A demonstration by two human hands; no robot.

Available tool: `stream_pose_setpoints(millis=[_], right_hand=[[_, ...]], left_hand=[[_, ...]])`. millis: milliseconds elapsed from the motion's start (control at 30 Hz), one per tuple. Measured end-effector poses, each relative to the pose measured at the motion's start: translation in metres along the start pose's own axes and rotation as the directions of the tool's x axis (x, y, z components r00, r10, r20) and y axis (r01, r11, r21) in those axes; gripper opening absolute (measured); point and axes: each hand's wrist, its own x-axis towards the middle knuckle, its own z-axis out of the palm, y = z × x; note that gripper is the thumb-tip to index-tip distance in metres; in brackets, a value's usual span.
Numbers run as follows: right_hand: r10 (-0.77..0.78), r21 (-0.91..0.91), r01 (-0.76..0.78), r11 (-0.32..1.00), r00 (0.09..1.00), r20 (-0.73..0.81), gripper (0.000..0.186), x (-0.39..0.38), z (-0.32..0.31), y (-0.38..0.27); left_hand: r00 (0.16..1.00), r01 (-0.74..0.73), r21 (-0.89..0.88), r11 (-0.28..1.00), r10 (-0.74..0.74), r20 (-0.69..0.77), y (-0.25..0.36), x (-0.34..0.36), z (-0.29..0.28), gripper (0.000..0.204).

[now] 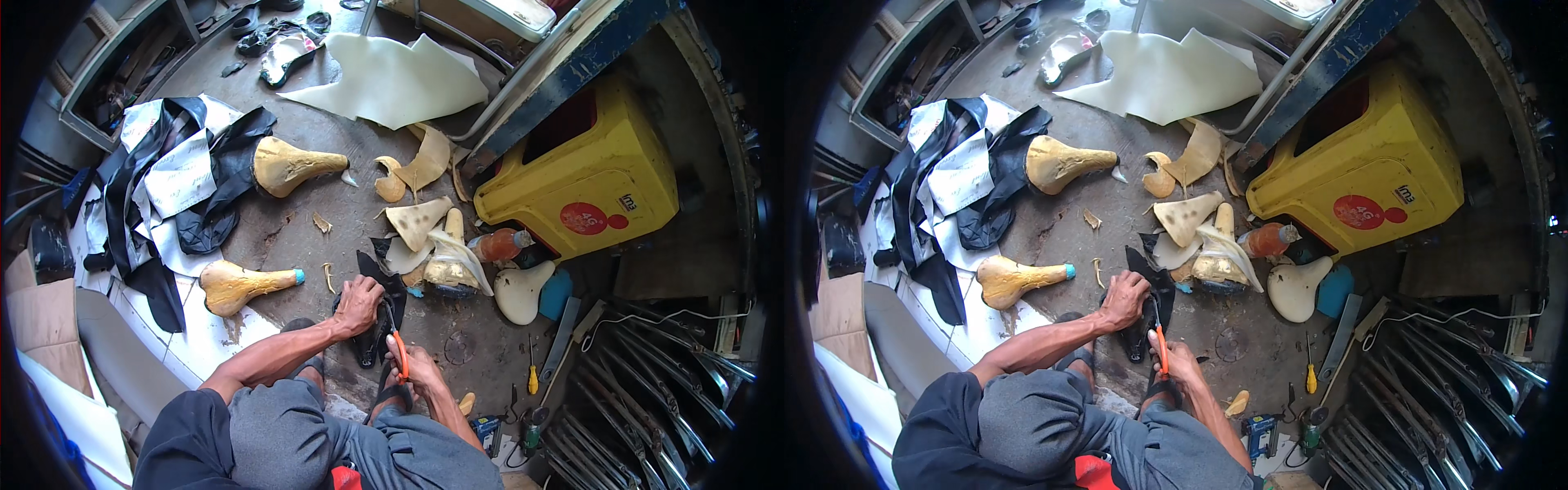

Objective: The person reupholsters a bicycle seat by cutting excess fabric with shears, using a pneumatic stapler to secure the new covering, and smoothing the material by hand.

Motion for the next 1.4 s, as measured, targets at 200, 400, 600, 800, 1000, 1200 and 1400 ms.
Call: stream_pose_setpoints(millis=[200,400,600,800,1000,1200,1400], right_hand=[[0.023,-0.012,-0.023,1.000,1.000,0.012,0.064,-0.012,-0.003,0.007],[-0.006,0.101,-0.004,0.995,0.995,0.098,0.068,-0.012,0.000,0.019],[-0.011,0.270,-0.017,0.963,0.995,0.100,0.066,-0.004,0.003,0.023],[-0.019,0.444,-0.042,0.895,0.991,0.132,0.066,0.001,0.004,0.021],[0.017,0.540,-0.101,0.835,0.987,0.159,0.062,0.001,0.006,0.017],[-0.021,0.365,-0.013,0.931,0.996,0.087,0.058,0.004,0.003,0.024],[-0.172,-0.134,0.182,0.974,0.981,0.086,0.031,-0.026,-0.014,0.040]], left_hand=[[0.999,-0.006,0.009,1.000,0.006,0.037,0.007,-0.006,0.006,0.016],[1.000,-0.001,-0.051,0.999,0.000,-0.025,0.007,-0.005,0.006,0.014],[1.000,-0.010,-0.073,0.997,0.009,-0.016,0.010,-0.006,0.007,0.016],[1.000,0.008,-0.135,0.991,-0.010,-0.012,0.010,-0.009,0.006,0.016],[0.996,0.071,-0.188,0.980,-0.058,0.074,0.014,-0.010,-0.002,0.014],[0.927,0.350,-0.485,0.802,-0.371,0.056,0.001,0.017,-0.005,0.009],[0.824,0.446,-0.395,0.803,-0.541,-0.169,-0.025,0.023,-0.031,0.020]])
